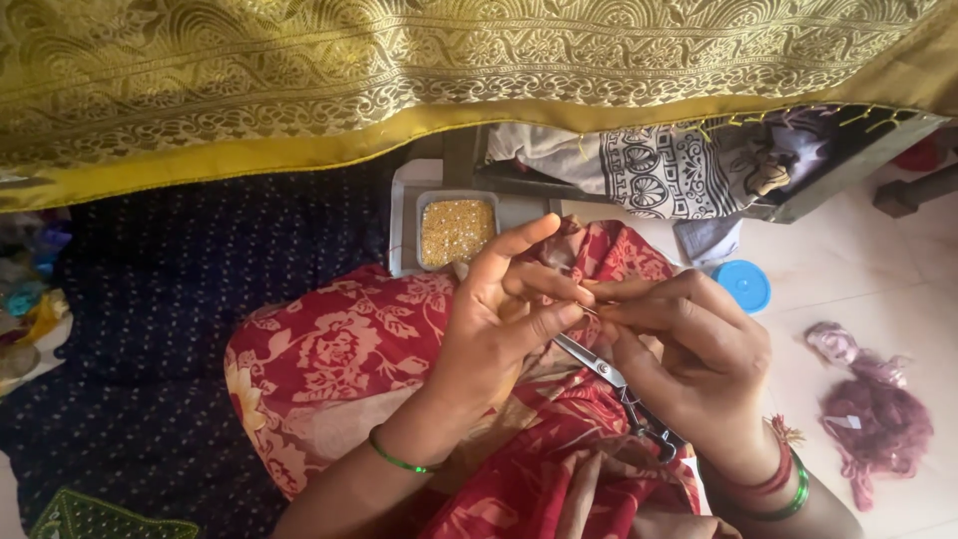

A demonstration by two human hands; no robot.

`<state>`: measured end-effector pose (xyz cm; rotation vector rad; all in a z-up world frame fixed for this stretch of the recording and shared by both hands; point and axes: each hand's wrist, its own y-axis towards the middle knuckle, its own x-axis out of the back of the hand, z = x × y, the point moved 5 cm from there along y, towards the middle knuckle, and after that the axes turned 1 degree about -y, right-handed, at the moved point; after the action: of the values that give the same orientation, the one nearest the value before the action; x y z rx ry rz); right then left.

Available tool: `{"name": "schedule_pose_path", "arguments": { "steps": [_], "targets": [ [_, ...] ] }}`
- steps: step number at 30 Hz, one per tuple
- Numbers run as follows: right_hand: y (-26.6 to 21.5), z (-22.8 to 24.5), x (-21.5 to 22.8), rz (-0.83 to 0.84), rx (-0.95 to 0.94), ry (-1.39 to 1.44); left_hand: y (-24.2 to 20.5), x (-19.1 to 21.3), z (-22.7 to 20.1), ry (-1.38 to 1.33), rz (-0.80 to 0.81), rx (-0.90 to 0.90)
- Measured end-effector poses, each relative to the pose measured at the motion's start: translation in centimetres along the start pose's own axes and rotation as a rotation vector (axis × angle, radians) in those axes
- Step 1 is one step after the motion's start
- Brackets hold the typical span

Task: Manually attaching decorative beads to the border of a yellow saree.

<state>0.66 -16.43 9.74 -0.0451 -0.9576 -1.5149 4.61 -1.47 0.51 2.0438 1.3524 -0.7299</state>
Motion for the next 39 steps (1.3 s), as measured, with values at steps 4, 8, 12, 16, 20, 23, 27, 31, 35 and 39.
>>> {"name": "schedule_pose_path", "arguments": {
  "steps": [4,8,12,16,20,23,27,31,35,39],
  "targets": [
    [0.1,-0.3,-0.2,0.01,-0.027,-0.014,0.1,0.3,0.0,0.005,-0.001,0.006],
    [0.0,-0.6,-0.6,0.027,-0.016,-0.017,0.3,0.7,0.3,-0.016,-0.004,0.025],
    [-0.5,-2.0,-1.3,0.064,-0.057,0.066,0.6,0.8,0.3,-0.015,0.069,0.081],
    [0.7,-2.3,-2.0,0.186,-0.08,0.015,1.6,0.9,0.7,-0.21,0.166,0.206],
    [0.6,-7.8,-1.7,0.038,-0.323,0.65,3.3,1.2,0.4,-0.081,0.229,0.222],
    [3.1,-12.5,0.6,-0.277,-0.213,1.022,5.8,1.9,-0.6,0.032,0.108,0.403],
    [4.9,-18.8,-1.8,-0.346,-0.54,1.34,10.2,4.7,-1.8,0.03,-0.047,0.229],
    [5.8,-16.1,-7.4,-0.161,-0.742,1.194,11.5,5.1,-1.1,0.157,-0.113,0.161],
    [5.9,-15.5,-8.4,-0.03,-0.552,1.282,11.3,4.3,-1.1,0.234,-0.123,0.156],
    [6.2,-11.9,-7.4,-0.073,-0.45,1.197,10.6,3.6,-2.4,0.269,-0.072,0.079]
  ]
}}
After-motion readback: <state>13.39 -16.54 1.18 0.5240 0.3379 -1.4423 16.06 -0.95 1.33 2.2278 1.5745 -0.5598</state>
